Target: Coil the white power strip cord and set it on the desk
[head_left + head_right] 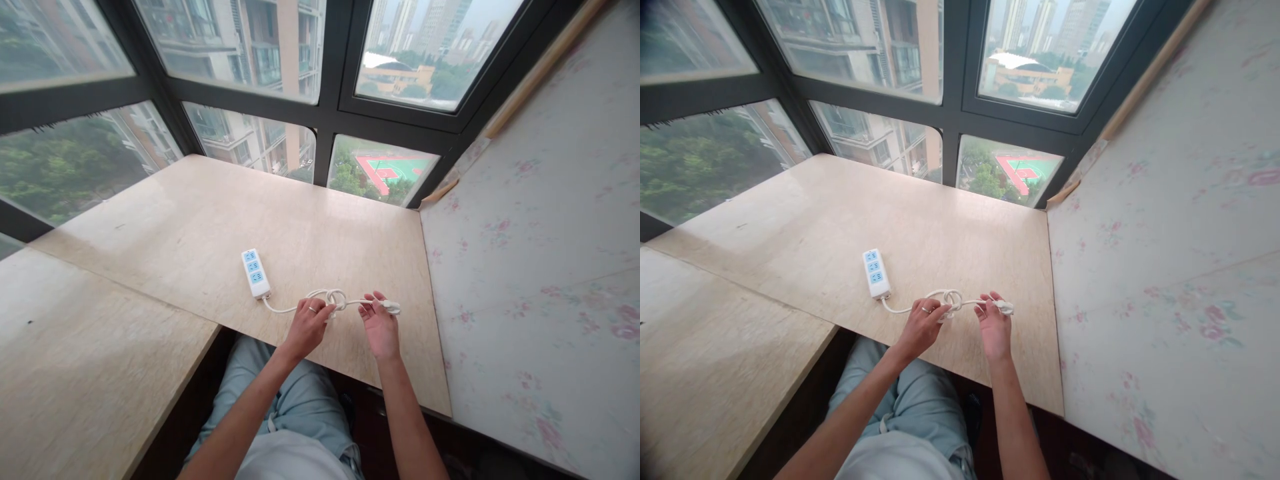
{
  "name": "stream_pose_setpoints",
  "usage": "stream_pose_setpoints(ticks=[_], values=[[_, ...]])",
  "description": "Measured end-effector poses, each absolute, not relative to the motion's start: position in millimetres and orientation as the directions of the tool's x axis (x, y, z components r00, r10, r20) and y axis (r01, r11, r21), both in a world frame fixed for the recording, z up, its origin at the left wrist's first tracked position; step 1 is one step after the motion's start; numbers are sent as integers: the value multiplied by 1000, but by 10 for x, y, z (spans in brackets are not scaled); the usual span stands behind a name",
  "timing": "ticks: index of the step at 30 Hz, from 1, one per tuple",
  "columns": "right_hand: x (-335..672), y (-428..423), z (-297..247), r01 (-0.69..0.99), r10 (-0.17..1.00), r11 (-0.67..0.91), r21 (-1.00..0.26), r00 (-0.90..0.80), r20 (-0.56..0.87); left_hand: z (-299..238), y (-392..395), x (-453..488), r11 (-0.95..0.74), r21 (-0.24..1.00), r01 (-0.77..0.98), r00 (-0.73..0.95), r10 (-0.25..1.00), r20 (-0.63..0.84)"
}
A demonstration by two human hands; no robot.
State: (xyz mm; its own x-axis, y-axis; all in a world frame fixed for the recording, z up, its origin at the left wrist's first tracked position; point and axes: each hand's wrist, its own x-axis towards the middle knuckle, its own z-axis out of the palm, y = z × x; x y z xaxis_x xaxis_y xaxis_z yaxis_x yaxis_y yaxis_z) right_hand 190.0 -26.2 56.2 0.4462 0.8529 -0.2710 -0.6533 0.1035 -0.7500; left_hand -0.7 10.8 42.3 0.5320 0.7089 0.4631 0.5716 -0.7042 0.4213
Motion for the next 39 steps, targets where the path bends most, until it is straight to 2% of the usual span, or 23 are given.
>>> stream_pose_setpoints(ticks=[4, 10, 18, 21, 28, 39], values=[[1968, -376, 402, -733, 794, 108, -672, 470, -386, 435, -8, -34, -645, 488, 587, 544, 762, 353], [2007, -386, 441, -713, 785, 126, -689, 497, -371, 578, -13, -40, -496, 650, 576, 464, 853, 240], [2008, -232, 526, -681, 855, 39, -731, 401, -328, 464, 33, 85, -373, 804, 463, 288, 921, 262], [1987, -155, 569, -650, 885, 1, -760, 355, -302, 475, 106, 62, -385, 789, 479, 317, 914, 253], [1838, 29, 625, -594, 928, -37, -803, 278, -248, 700, 331, -44, -442, 588, 677, 423, 888, 181], [1731, 35, 653, -505, 936, 9, -863, 309, -171, 673, 452, -40, -402, 722, 563, 379, 902, 206]])
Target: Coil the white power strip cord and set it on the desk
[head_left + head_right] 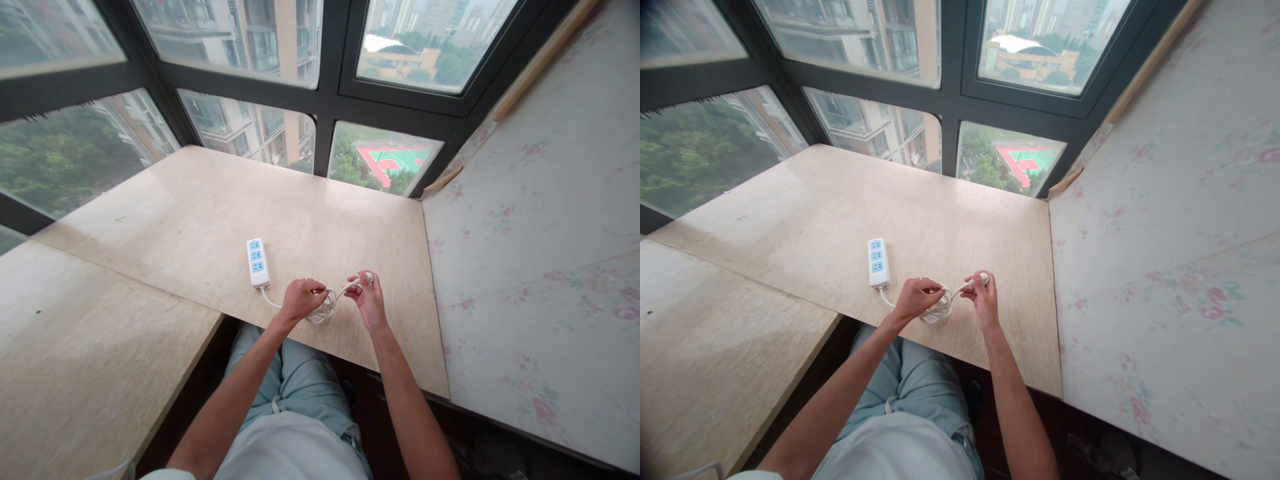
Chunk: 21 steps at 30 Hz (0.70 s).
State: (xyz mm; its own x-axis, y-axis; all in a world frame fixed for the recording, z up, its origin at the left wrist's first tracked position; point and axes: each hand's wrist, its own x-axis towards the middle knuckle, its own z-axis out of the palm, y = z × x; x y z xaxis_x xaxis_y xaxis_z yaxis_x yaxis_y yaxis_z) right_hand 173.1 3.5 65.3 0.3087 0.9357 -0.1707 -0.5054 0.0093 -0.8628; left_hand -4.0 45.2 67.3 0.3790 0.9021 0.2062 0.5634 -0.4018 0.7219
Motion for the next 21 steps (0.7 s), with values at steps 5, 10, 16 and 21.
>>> stream_pose_setpoints(ticks=[5, 10, 16, 21], values=[[1718, -22, 724, -398, 928, 51, -916, 357, -104, 668, 492, -26, -405, 764, 502, 373, 899, 231], [1709, -55, 767, -350, 933, 80, -933, 357, -53, 746, 527, 6, -410, 783, 468, 350, 900, 262], [1661, -51, 726, -380, 927, 78, -922, 367, -72, 815, 539, 24, -409, 799, 441, 366, 895, 255], [1561, -75, 650, -397, 922, 68, -915, 376, -94, 888, 527, 26, -355, 828, 434, 314, 921, 230]])
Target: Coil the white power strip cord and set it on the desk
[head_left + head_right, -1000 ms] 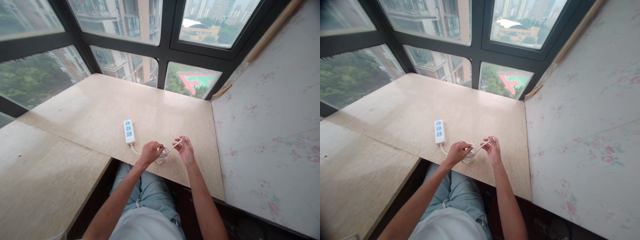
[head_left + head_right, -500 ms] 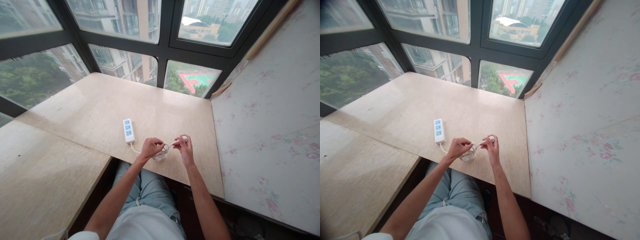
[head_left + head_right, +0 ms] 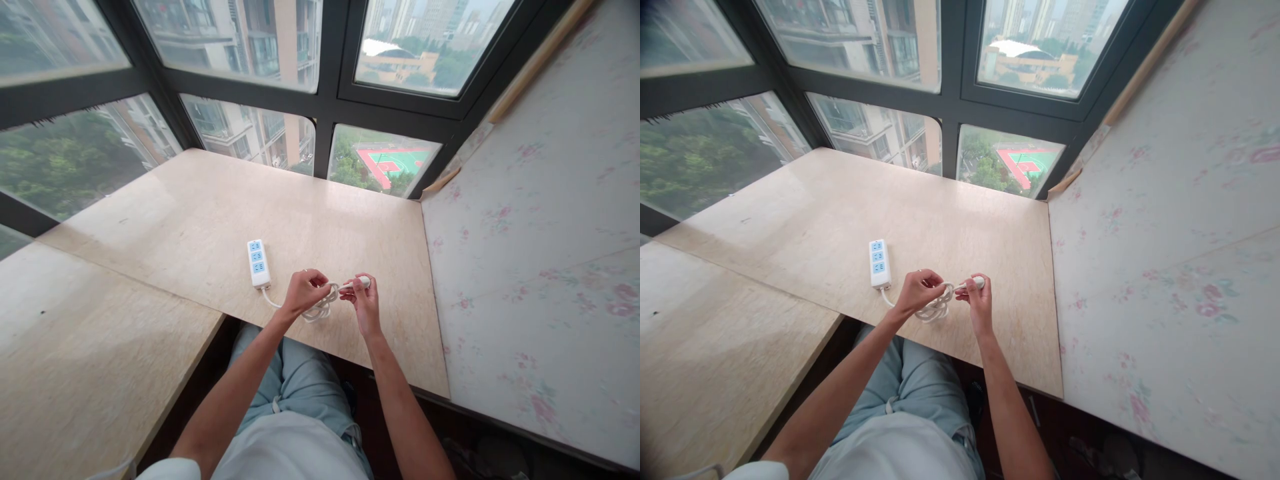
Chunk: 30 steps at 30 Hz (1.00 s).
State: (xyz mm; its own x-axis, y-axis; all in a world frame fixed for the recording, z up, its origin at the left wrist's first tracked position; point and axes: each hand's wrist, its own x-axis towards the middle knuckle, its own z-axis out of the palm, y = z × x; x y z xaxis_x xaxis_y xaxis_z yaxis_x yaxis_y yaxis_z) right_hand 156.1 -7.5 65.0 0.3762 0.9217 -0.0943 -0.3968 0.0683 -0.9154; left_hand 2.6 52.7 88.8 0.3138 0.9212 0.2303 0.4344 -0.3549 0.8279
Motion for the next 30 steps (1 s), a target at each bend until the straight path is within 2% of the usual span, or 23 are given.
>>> stream_pose_setpoints(ticks=[10, 16, 20, 24, 30], values=[[1370, -234, 560, -355, 898, 85, -931, 432, -83, 1043, 521, 83, -335, 853, 400, 363, 913, 189], [1322, -268, 540, -413, 904, 92, -906, 415, -98, 1070, 547, 134, -268, 892, 363, 326, 934, 148], [1347, -301, 539, -512, 931, 64, -857, 339, -133, 1039, 541, 164, -238, 900, 364, 348, 932, 105], [1409, -325, 505, -567, 948, 49, -823, 286, -141, 954, 514, 175, -287, 860, 421, 390, 914, 114], [1449, -322, 485, -574, 937, 43, -818, 308, -167, 992, 329, 72, -404, 771, 492, 397, 893, 214]])
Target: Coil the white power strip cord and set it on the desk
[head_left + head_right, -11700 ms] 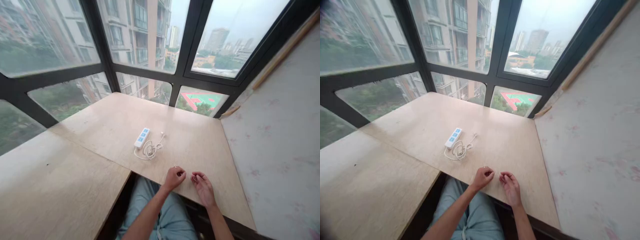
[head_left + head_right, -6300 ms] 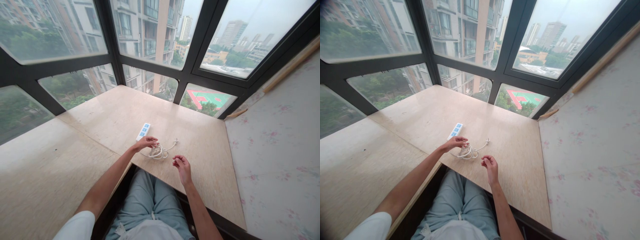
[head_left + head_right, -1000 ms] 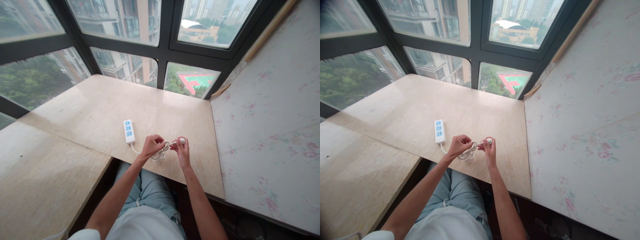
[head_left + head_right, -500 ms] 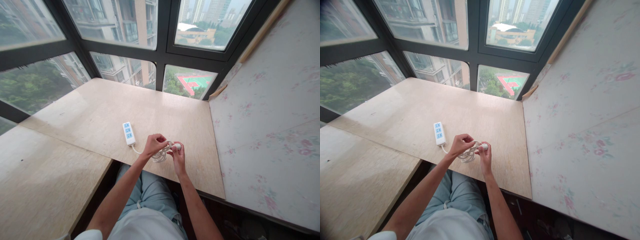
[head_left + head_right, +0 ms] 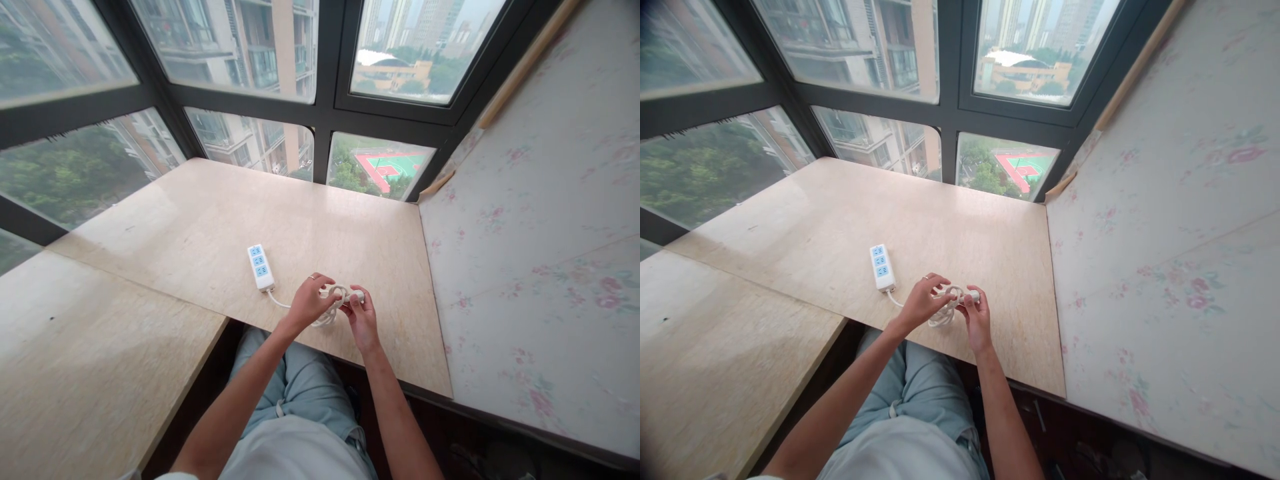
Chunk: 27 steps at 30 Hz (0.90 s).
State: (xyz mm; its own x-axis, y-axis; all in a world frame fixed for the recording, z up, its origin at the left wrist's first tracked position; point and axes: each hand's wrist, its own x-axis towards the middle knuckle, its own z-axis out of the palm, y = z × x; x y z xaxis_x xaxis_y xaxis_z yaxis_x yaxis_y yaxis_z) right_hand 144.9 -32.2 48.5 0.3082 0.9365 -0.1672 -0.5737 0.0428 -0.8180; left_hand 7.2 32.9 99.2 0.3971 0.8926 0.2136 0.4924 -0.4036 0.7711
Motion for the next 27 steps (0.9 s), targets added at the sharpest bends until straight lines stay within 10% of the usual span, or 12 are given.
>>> stream_pose_setpoints(ticks=[11, 27], values=[[1418, -257, 579, -519, 940, 57, -853, 317, -130, 989, 102, 85, -424, 649, 632, 449, 883, 139], [1395, -250, 576, -115, 885, -58, -992, 454, -104, 827, 226, 91, -248, 858, 449, 442, 897, 28]])
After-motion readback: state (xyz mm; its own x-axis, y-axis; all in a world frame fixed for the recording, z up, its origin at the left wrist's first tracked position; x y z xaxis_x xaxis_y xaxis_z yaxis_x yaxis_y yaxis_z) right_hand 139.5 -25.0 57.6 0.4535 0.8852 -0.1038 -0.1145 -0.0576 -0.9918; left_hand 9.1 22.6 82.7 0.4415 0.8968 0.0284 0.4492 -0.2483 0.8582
